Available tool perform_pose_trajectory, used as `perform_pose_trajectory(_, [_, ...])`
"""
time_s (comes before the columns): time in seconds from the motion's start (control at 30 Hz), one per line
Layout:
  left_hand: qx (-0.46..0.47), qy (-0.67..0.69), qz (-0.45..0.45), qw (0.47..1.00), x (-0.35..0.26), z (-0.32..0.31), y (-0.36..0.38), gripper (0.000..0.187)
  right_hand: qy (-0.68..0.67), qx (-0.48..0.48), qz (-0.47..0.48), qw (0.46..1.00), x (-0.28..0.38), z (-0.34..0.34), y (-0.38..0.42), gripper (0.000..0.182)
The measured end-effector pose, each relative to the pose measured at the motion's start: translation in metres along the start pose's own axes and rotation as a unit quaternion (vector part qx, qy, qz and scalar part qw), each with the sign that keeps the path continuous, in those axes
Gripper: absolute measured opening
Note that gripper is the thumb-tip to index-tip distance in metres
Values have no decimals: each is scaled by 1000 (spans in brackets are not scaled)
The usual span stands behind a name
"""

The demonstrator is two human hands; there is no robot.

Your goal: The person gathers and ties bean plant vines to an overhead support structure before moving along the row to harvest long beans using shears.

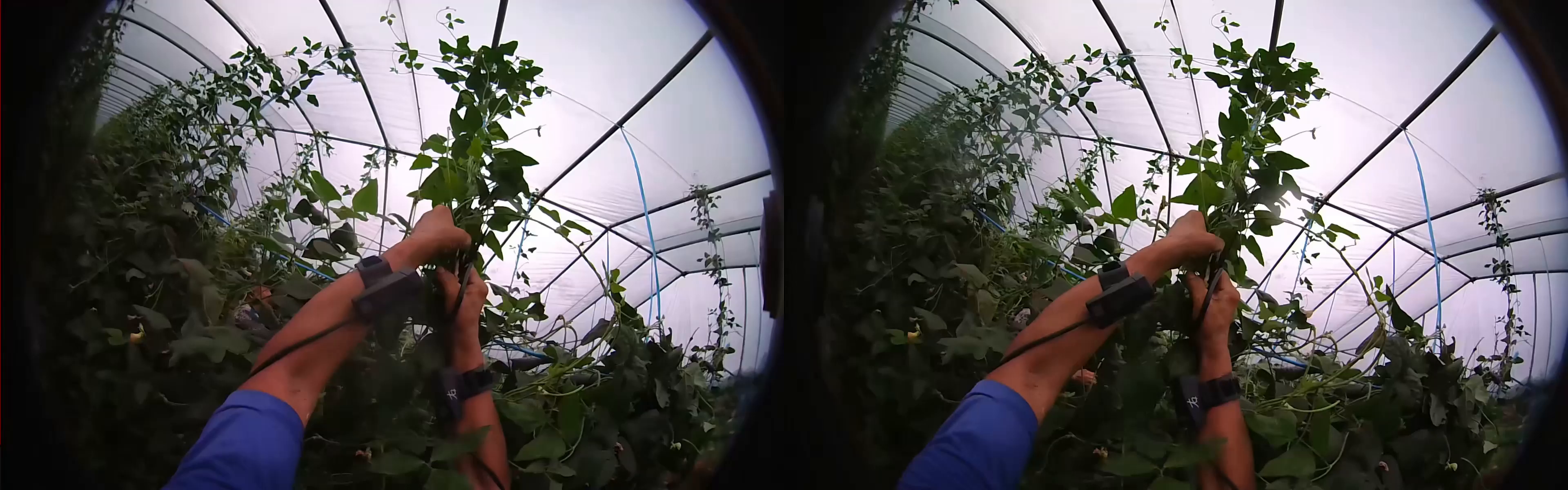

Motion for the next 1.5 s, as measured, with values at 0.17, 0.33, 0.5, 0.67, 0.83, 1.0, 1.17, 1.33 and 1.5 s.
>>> perform_pose_trajectory(0.17, [41, 229, 100, 967, 34, -11, 2, 16, -34, 28, 4, 999, 18, -8, 24, 23])
perform_pose_trajectory(0.33, [207, 449, 188, 848, 41, -26, 4, 12, -35, 11, 16, 999, 14, -5, 32, 30])
perform_pose_trajectory(0.5, [252, 479, 163, 825, 39, -31, 4, 10, -28, -19, 41, 999, 13, -2, 35, 37])
perform_pose_trajectory(0.67, [267, 470, 138, 830, 43, -35, 1, 11, -99, -42, 10, 994, 17, 0, 46, 41])
perform_pose_trajectory(0.83, [330, 524, 99, 779, 35, -40, 18, 13, -115, -64, -13, 991, 17, 5, 47, 39])
perform_pose_trajectory(1.0, [318, 534, 124, 773, 46, -40, 13, 12, -103, -56, -16, 993, 23, 7, 47, 39])
perform_pose_trajectory(1.17, [383, 625, 125, 669, 53, -42, 25, 10, -134, -33, -36, 990, 29, 7, 45, 37])
perform_pose_trajectory(1.33, [403, 669, 81, 619, 54, -36, 38, 17, -107, -38, -30, 993, 42, 2, 43, 33])
perform_pose_trajectory(1.5, [390, 673, 74, 625, 54, -32, 43, 16, -68, -39, 5, 997, 56, -4, 46, 31])
Point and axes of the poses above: each hand's wrist, its own y-axis away from the middle knuckle, its own z-axis out of the back of the hand, x = y × z, the point moved 4 cm from there along -y, towards the middle knuckle, and after that the axes turned 15 degrees about z, right-handed, at the moved point
